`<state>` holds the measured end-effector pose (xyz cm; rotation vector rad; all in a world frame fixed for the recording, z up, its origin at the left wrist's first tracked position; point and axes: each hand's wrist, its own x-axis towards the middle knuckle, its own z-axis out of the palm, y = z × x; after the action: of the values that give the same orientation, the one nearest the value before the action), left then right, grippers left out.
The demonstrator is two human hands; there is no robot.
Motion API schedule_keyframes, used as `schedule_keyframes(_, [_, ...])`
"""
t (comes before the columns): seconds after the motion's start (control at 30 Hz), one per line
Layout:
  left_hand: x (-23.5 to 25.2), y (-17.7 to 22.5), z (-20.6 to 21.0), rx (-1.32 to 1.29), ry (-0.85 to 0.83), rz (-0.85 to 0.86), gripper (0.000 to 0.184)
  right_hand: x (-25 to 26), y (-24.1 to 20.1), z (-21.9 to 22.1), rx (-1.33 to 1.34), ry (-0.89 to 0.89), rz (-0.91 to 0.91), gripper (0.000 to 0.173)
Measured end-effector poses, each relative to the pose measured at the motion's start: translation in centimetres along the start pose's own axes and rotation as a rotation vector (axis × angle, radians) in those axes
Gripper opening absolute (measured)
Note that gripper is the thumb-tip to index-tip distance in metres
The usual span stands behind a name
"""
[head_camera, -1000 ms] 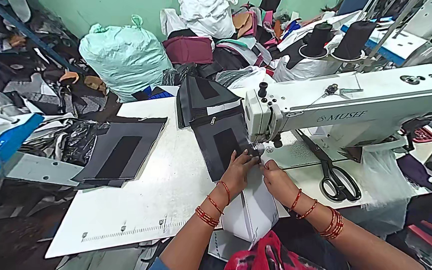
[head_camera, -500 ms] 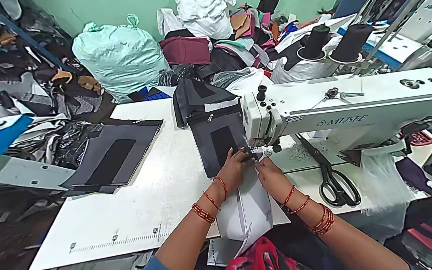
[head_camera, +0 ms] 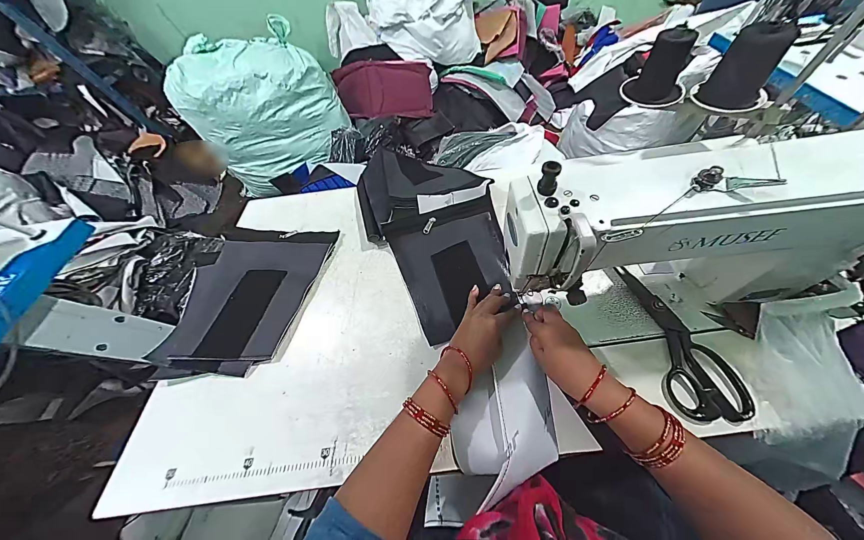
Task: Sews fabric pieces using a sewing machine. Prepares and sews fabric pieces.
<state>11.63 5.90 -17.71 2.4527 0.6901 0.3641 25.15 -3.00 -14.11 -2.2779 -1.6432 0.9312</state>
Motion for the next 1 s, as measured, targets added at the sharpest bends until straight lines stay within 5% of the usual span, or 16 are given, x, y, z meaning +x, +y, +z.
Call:
schedule_keyframes(0.53, [0.1,-0.3,0.4,0.118,0.042,0.074,0.034,-0.6,0.0,0.2,0.005,0.048,-0.041,0.039])
schedule_keyframes(0.7, [0.0,0.9,-0.9,0.191,-0.147,0.031,0.046,-0.7,-0.2,0.1,-0.006,-0.008,-0.017,0.040])
schedule_keyframes(1.0, [-1.4,1.1,1.2,0.238,-0.080,0.047,0.056,-1.1,1.7,1.0,0.050,0.094,-0.164,0.034])
